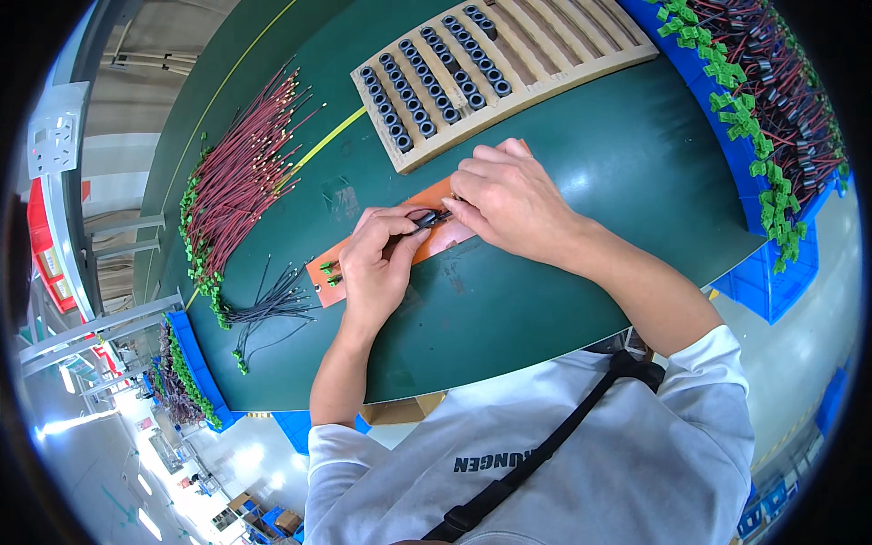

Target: The person picks up a red and a black wire, threads them through a magnetic ring, and wraps the wires around the ring multiple times. They then insert the wire ends into a green connector and place the finished assembly into a blue bin.

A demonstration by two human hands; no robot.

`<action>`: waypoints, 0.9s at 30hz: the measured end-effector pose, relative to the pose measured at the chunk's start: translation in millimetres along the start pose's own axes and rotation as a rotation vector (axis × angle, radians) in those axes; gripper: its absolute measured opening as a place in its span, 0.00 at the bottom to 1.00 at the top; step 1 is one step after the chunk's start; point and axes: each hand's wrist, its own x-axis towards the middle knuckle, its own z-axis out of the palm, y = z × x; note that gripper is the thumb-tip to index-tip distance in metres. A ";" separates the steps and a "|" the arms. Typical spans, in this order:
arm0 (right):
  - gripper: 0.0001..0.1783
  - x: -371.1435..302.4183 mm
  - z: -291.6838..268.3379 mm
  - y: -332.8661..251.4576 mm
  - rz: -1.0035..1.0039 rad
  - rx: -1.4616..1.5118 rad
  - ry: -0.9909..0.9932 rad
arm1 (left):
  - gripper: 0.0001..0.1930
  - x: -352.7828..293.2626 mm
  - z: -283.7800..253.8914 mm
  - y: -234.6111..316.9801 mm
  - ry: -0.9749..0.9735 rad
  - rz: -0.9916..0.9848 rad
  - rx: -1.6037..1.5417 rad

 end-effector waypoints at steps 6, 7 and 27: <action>0.09 -0.4 -2.1 0.4 -0.012 0.003 -0.030 | 0.09 -1.1 2.1 -4.4 0.006 0.219 0.177; 0.09 -0.9 -2.3 1.1 -0.018 -0.001 -0.029 | 0.10 -0.3 2.3 -5.1 0.002 0.260 0.189; 0.14 -16.4 -22.9 24.4 0.134 0.085 0.032 | 0.18 4.9 -36.4 5.8 -0.124 0.034 0.231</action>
